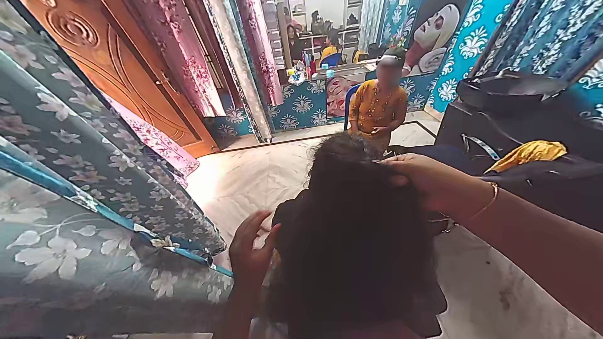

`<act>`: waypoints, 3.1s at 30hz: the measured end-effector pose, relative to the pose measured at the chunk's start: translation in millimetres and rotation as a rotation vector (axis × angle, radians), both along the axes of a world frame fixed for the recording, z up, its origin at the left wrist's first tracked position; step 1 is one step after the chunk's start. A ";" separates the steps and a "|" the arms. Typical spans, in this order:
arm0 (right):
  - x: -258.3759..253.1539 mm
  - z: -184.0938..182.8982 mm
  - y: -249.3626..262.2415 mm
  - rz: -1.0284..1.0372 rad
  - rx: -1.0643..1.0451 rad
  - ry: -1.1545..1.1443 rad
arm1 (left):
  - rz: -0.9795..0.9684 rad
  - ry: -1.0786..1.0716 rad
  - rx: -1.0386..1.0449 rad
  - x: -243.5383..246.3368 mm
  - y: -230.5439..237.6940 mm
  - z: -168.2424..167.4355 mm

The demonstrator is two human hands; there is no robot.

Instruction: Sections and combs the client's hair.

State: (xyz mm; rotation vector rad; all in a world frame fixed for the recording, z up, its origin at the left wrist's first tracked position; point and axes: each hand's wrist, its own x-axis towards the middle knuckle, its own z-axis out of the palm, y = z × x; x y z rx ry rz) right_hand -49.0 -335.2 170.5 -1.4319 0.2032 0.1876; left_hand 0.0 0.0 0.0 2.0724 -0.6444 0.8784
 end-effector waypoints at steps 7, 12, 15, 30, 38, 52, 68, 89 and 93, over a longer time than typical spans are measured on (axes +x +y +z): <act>-4.5 -1.4 -2.8 -0.015 0.009 0.029 | -0.379 -0.179 0.196 23.3 -112.0 102.3; -3.5 -5.2 -4.9 -0.011 0.007 0.017 | -0.371 -0.317 0.305 28.4 -131.5 120.7; -1.6 -4.9 -5.9 -0.006 0.013 0.019 | -0.365 -0.374 0.332 25.1 -140.0 128.3; 15.4 -9.2 -21.4 0.175 0.033 -0.016 | -0.504 -0.338 0.465 13.7 -176.6 155.1; 15.7 -2.9 -19.6 0.168 0.045 -0.036 | -0.461 -0.310 0.670 -20.9 -198.7 173.0; 26.2 -13.7 -21.8 0.114 0.089 -0.013 | -0.469 -0.630 0.119 -13.1 -157.9 82.4; 15.1 -15.6 -27.1 0.073 -0.018 -0.038 | -0.678 0.206 -0.145 117.5 -107.7 56.4; 17.8 -17.3 -37.0 0.169 0.103 -0.057 | -0.425 -0.249 0.171 82.3 -141.2 123.9; 22.5 -19.3 -38.4 0.183 0.096 -0.038 | -0.361 -0.278 0.262 58.6 -158.4 135.4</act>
